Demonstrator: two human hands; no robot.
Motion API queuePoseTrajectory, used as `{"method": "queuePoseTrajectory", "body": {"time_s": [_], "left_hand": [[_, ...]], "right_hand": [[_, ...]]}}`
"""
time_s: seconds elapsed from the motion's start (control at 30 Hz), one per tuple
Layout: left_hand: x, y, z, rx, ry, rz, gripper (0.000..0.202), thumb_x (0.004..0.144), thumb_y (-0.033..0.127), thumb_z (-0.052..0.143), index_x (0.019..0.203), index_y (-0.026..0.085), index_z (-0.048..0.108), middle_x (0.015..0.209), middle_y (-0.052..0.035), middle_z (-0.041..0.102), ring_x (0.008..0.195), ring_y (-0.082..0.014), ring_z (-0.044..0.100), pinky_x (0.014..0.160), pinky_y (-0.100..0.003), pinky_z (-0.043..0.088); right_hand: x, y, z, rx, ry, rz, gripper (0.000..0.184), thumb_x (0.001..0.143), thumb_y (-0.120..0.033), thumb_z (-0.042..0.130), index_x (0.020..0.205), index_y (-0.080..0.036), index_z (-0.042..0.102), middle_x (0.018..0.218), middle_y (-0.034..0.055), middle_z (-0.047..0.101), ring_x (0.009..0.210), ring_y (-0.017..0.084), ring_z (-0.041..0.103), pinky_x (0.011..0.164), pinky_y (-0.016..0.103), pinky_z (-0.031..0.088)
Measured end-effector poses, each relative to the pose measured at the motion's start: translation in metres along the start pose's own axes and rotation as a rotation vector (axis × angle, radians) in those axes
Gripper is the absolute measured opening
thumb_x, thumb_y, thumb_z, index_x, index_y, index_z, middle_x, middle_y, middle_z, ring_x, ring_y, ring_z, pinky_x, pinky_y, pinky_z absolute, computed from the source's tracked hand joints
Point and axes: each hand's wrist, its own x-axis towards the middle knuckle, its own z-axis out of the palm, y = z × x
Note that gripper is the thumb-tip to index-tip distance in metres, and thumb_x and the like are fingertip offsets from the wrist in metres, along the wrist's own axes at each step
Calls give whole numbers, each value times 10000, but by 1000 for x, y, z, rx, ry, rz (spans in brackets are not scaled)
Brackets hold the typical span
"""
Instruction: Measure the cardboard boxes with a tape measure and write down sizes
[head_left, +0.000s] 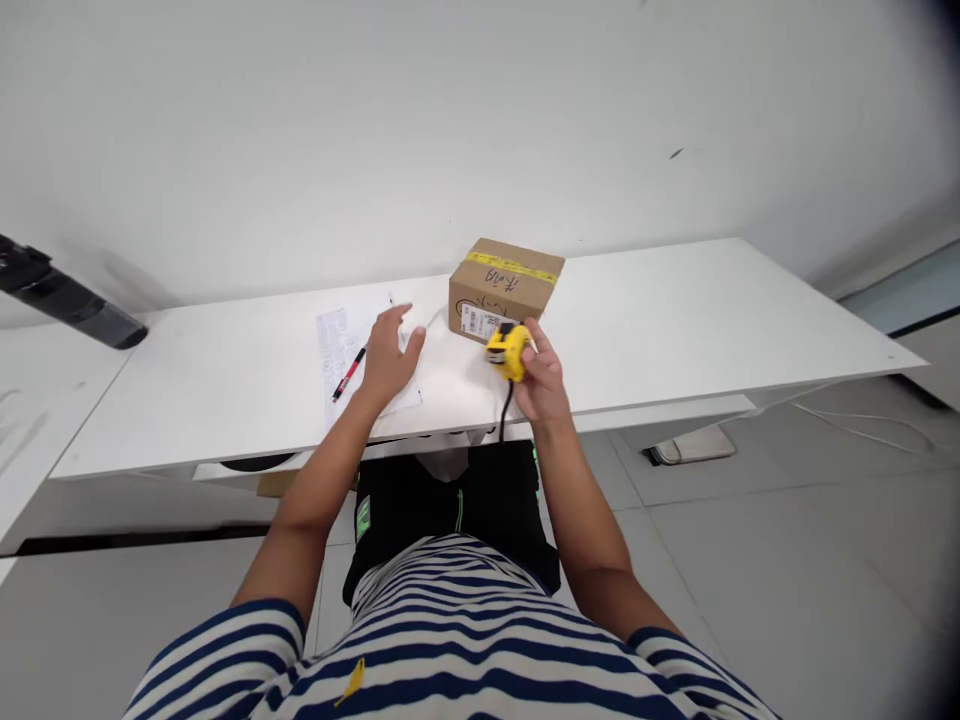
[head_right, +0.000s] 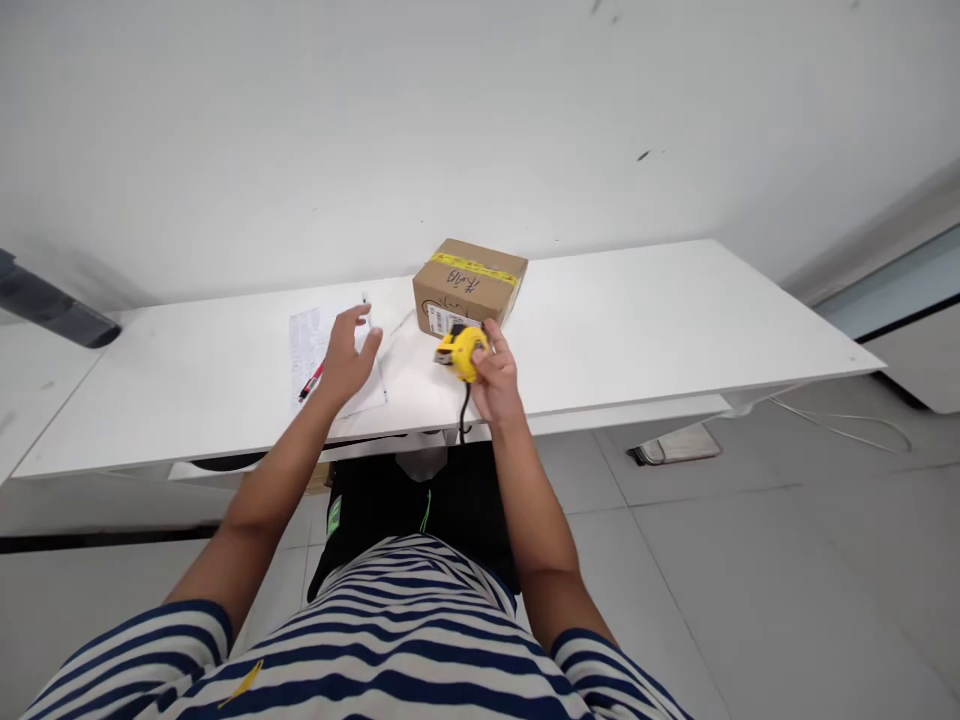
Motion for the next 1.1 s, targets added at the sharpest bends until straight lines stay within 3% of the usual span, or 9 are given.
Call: {"method": "queuePoseTrajectory", "body": {"time_s": [0.17, 0.3, 0.4, 0.53, 0.67, 0.8, 0.87, 0.97, 1.1], "left_hand": [[83, 6, 51, -491, -300, -467, 865, 956, 824, 344, 1623, 274, 353, 1721, -186, 402, 1574, -292, 447, 1096, -480, 510], [80, 21, 68, -600, -461, -497, 858, 946, 861, 229, 1604, 347, 428, 1741, -100, 393, 1601, -289, 415, 1092, -506, 522], [49, 31, 49, -583, -431, -426, 832, 950, 859, 250, 1590, 373, 461, 1719, -72, 436, 1557, -288, 480, 1085, -498, 535], [-4, 32, -1, -498, -369, -495, 849, 965, 844, 167, 1488, 322, 584, 1597, -125, 590, 1431, -313, 610, 1008, -512, 573], [-40, 34, -38, -398, -405, -441, 732, 990, 797, 285, 1417, 303, 617, 1494, -151, 667, 1345, -294, 666, 924, -454, 605], [-54, 64, -59, -81, 0, -171, 629, 978, 749, 454, 1345, 266, 621, 1421, -157, 672, 1341, -284, 625, 1042, -466, 553], [-58, 90, -67, -47, 97, -41, 548, 989, 725, 460, 1174, 259, 682, 1226, -128, 728, 1203, -268, 663, 1049, -469, 536], [-65, 127, -75, -320, -239, -37, 543, 990, 737, 440, 928, 264, 701, 914, -77, 734, 876, -219, 691, 835, -408, 579], [-71, 148, -73, -726, -714, -186, 602, 876, 820, 571, 838, 225, 652, 732, -32, 660, 673, -163, 606, 662, -336, 512]], "right_hand": [[11, -23, -41, 71, 108, 78, 1137, 613, -580, 867, 1577, -304, 331, 1516, 102, 633, 1300, 270, 694, 1073, 489, 615], [24, -33, -43, 63, -16, 173, 1126, 574, -484, 906, 1562, -258, 417, 1339, 77, 756, 1129, 250, 775, 1000, 442, 657], [14, -42, -43, 101, -140, 241, 1075, 585, -414, 935, 1540, -265, 465, 1259, 62, 798, 976, 220, 804, 844, 372, 695], [-25, -55, -54, 176, -306, 339, 993, 567, -389, 975, 1462, -244, 571, 1201, 83, 816, 851, 201, 801, 692, 305, 681], [-51, -72, -63, 145, -216, 193, 998, 546, -466, 1005, 1444, -310, 598, 1199, 81, 816, 894, 213, 799, 688, 311, 680], [-55, -95, -45, -8, -76, -113, 927, 599, -659, 943, 1418, -377, 612, 1295, 93, 784, 1061, 263, 786, 810, 394, 697], [-59, -105, -27, -136, -46, -262, 870, 662, -688, 897, 1427, -397, 601, 1332, 101, 767, 1160, 296, 760, 903, 458, 688], [-74, -112, 0, -343, -41, -504, 745, 788, -569, 860, 1462, -430, 573, 1376, 94, 743, 1277, 320, 712, 1018, 519, 650], [-92, -108, 13, -536, -238, -745, 788, 809, -347, 883, 1476, -563, 523, 1482, -2, 678, 1342, 315, 680, 1103, 548, 613]]}}
